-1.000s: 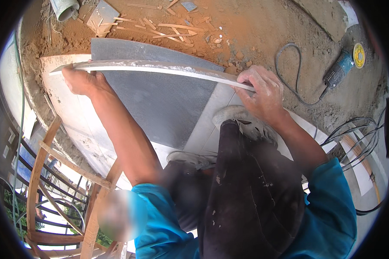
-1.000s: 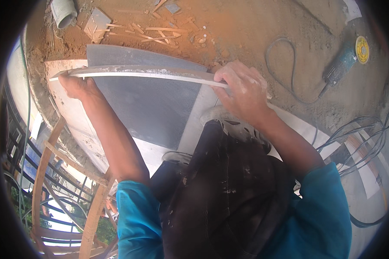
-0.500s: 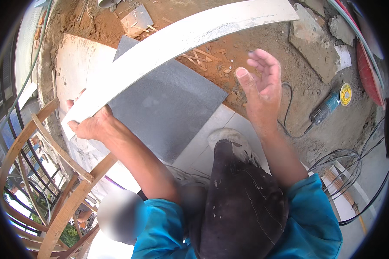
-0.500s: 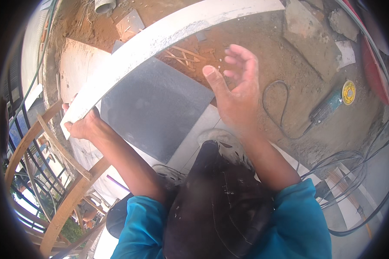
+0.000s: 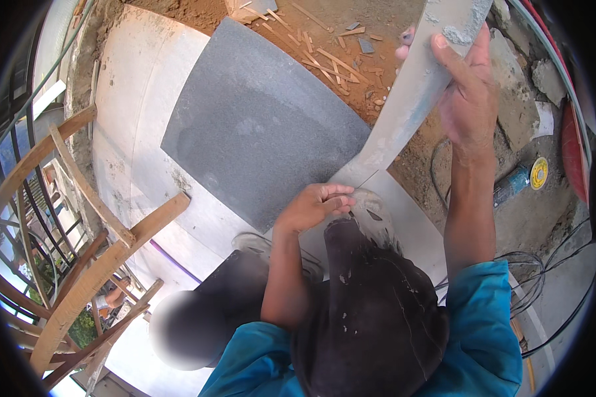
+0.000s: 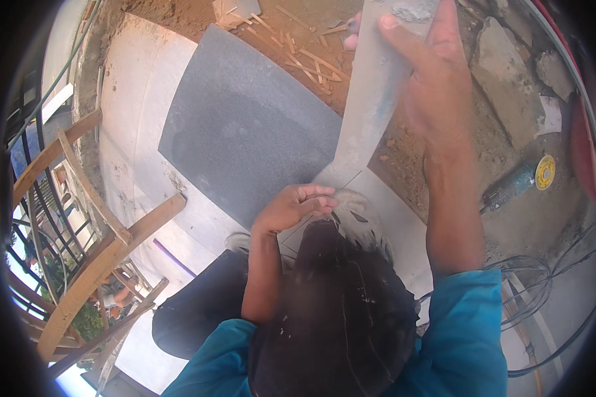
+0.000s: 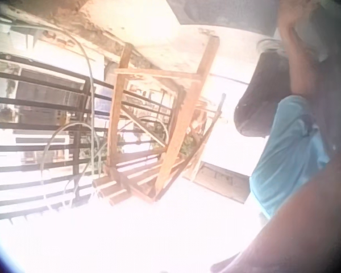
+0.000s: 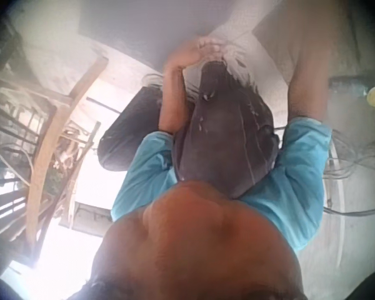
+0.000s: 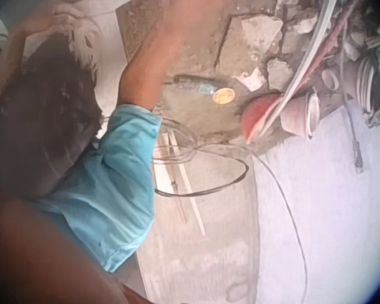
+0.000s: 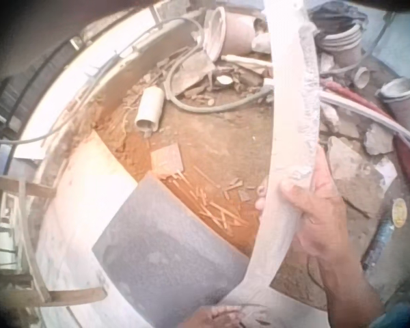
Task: The person uses an angle grinder to cut a curved shape into a dark grey tile. They then use a white curved template to check the fit of the cut edge. Finally, the person carries the cut tile to a staircase and places it on a step to verify the fit.
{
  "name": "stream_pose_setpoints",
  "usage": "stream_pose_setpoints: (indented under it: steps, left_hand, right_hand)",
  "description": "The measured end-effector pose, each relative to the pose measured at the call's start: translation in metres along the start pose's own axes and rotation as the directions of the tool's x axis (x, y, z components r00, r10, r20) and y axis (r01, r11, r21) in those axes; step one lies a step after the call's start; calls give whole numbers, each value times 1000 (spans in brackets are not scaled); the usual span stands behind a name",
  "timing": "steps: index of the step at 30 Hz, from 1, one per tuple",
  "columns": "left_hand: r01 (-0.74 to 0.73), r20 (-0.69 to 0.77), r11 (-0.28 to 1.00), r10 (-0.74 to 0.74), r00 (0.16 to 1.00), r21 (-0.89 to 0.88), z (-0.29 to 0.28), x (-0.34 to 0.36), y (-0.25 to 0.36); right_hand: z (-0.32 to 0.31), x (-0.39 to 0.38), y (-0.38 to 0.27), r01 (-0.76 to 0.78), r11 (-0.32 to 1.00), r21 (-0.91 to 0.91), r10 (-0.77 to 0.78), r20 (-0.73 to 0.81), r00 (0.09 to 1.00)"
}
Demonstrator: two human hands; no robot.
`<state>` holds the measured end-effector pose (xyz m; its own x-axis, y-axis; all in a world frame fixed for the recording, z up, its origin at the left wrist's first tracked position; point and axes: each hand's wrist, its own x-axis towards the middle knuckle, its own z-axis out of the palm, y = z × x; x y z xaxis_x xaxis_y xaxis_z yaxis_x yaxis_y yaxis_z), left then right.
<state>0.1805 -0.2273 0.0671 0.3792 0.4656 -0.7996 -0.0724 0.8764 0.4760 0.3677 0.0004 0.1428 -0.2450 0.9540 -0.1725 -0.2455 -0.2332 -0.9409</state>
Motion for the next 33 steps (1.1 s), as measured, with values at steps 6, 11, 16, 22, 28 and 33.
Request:
stream_pose_setpoints:
  steps: [6, 11, 16, 22, 28, 33]
  left_hand:
    - [-766, -774, 604, 586, 240, 220, -79, -19, 124]
    - [-807, -803, 531, 582, 126, 258, -115, 14, 211]
    - [-727, -851, 619, 518, 92, 298, -155, 67, 200]
    - [-531, -913, 811, 377, 153, 246, -208, 105, 218]
    - [-255, -945, 919, 323, 48, 301, -258, 135, 210]
    - [-59, -936, 934, 351, -12, 351, -254, 142, 213]
  right_hand:
    - [11, -50, 8, -111, 804, -585, 180, 62, 982]
    - [35, -83, 49, -137, 630, -764, 418, 186, 889]
    - [16, -92, 71, -304, 574, -761, 593, 130, 794]
    - [-31, -132, 97, -356, 544, -760, 460, -86, 884]
    - [-22, -130, 114, -517, 556, -651, 467, -269, 842]
    - [-21, -132, 131, -416, 625, -661, 336, -254, 907]
